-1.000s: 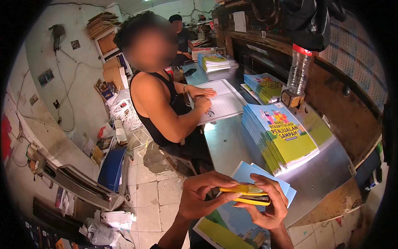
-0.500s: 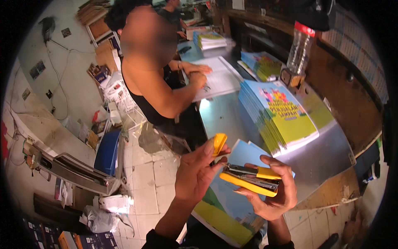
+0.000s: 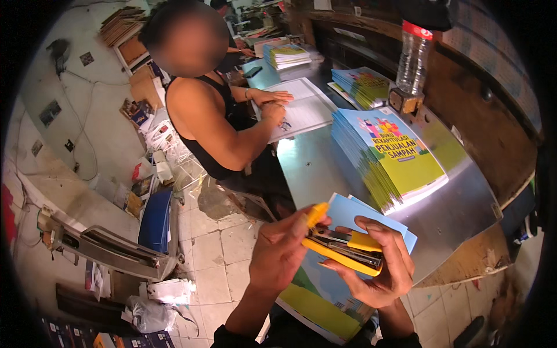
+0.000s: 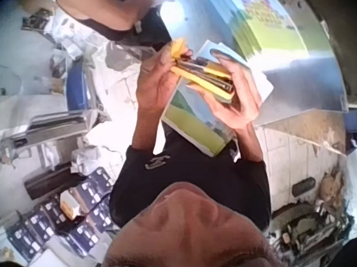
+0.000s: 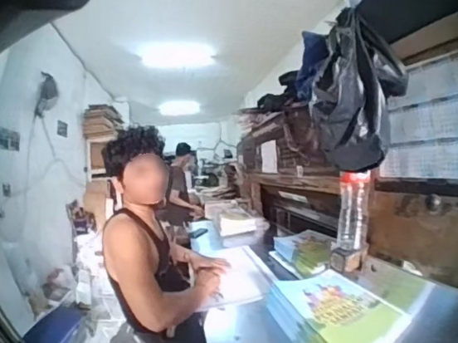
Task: The person operates a hand stapler, aligns printed booklet sheets inside covers, and staples the booklets along their spines. They then place the finished booklets onto a stack on the work table.
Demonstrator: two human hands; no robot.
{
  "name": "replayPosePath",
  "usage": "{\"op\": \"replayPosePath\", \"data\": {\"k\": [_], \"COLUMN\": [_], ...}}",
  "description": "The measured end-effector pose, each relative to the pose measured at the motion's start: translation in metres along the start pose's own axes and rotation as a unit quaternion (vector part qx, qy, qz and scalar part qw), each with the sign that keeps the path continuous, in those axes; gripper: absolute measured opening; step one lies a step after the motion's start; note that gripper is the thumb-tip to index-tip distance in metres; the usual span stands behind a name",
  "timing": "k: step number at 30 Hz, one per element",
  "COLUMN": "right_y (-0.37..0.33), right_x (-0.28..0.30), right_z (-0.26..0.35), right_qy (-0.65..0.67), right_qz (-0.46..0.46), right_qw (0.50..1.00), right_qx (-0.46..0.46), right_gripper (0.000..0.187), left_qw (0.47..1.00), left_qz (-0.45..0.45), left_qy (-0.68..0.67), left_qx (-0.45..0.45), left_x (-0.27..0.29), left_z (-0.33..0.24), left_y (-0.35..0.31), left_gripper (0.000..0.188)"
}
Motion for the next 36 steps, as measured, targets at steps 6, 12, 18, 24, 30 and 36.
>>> {"op": "replayPosePath", "data": {"k": [6, 12, 18, 24, 30, 36], "right_y": [-0.005, 0.002, 0.002, 0.003, 0.006, 0.000], "right_x": [0.006, 0.011, 0.012, 0.020, 0.013, 0.021], "right_z": [0.001, -0.008, -0.010, -0.022, -0.027, -0.031], "right_qy": [-0.011, 0.052, 0.094, 0.094, 0.160, 0.185], "right_qz": [0.030, 0.063, 0.085, 0.100, 0.118, 0.123], "right_qw": [0.999, 0.994, 0.985, 0.987, 0.972, 0.966], "right_qx": [-0.019, -0.074, -0.119, -0.079, -0.129, -0.135], "right_gripper": [0.062, 0.069, 0.067, 0.079, 0.079, 0.074], "left_qw": [0.989, 0.966, 0.945, 0.875, 0.841, 0.805], "left_qz": [-0.044, 0.053, 0.051, 0.116, 0.139, 0.170], "left_qy": [0.134, 0.252, 0.322, 0.461, 0.508, 0.554], "left_qx": [0.034, -0.027, -0.043, -0.091, -0.125, -0.124], "left_x": [0.003, 0.002, -0.004, -0.018, -0.015, -0.021], "left_z": [0.003, -0.012, -0.019, -0.025, -0.032, -0.025], "left_y": [-0.002, -0.006, -0.009, 0.002, 0.004, 0.004], "left_gripper": [0.034, 0.033, 0.031, 0.033, 0.035, 0.034]}}
Point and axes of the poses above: each hand's wrist, its own y-axis towards the middle knuckle, its own x-axis out of the back of the hand, z = x × y, the point moved 3 cm from there along y, towards the middle knuckle, and after that the axes turned 4 degrees about -y, right-handed, at the moved point
